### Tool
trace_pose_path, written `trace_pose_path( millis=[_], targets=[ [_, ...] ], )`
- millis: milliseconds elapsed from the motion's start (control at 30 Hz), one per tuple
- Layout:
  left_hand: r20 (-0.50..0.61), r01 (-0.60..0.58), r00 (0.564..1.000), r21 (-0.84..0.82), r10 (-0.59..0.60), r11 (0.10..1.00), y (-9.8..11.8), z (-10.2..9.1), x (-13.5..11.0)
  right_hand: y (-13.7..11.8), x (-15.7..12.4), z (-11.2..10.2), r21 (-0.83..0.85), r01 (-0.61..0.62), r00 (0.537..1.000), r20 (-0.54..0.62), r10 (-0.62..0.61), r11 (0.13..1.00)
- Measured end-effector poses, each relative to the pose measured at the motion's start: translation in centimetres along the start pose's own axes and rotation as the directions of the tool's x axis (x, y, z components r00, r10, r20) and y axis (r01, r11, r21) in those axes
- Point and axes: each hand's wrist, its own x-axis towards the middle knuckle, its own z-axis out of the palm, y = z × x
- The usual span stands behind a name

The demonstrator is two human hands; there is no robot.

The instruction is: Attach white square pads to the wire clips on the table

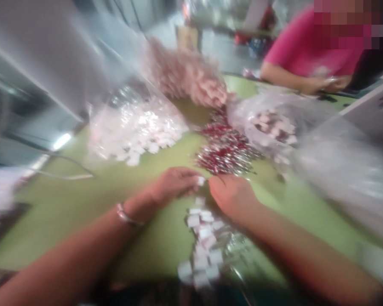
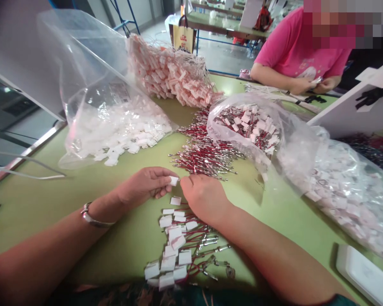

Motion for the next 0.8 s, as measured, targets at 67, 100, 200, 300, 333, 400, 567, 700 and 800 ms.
trace_pose_path(
  millis=[67,100,200,300,333,400,567,700,800],
  targets=[
    [-0.005,0.008,1.000,-0.005,-0.008,1.000,0.0,0.0,0.0,-0.2,0.0,0.1,0.067,-0.017,0.999,0.028,0.015,0.998],
    [-0.007,0.010,1.000,0.001,-0.010,1.000,-0.1,0.0,0.0,-0.3,0.0,0.2,0.122,-0.045,0.998,0.054,0.039,0.992],
    [0.035,0.022,0.999,0.081,-0.025,0.996,-0.3,-0.1,0.1,-0.3,-0.3,0.7,0.284,-0.143,0.983,0.149,0.103,0.948],
    [0.103,0.016,0.994,0.187,-0.036,0.982,-0.2,-0.3,0.0,0.0,-0.5,1.0,0.351,-0.186,0.970,0.214,0.114,0.918],
    [0.123,0.014,0.991,0.225,-0.043,0.974,0.0,-0.4,0.0,0.0,-0.5,1.1,0.360,-0.196,0.965,0.234,0.115,0.912],
    [0.132,-0.028,0.991,0.351,-0.020,0.936,0.8,-0.7,-0.2,0.0,-0.4,1.2,0.362,-0.217,0.956,0.267,0.122,0.907],
    [-0.313,0.060,0.858,0.849,0.407,0.526,3.2,-3.6,-0.6,-0.6,-0.1,1.1,0.248,-0.240,0.927,0.345,0.146,0.939],
    [-0.453,0.361,0.764,0.891,0.461,0.277,3.1,-6.4,0.0,-1.0,-0.1,0.5,0.361,-0.098,0.906,0.417,-0.066,0.927],
    [-0.356,0.332,0.802,0.933,0.480,0.137,2.4,-7.3,0.5,0.3,0.0,-0.2,0.345,-0.117,0.939,0.344,-0.009,0.931]
  ],
)
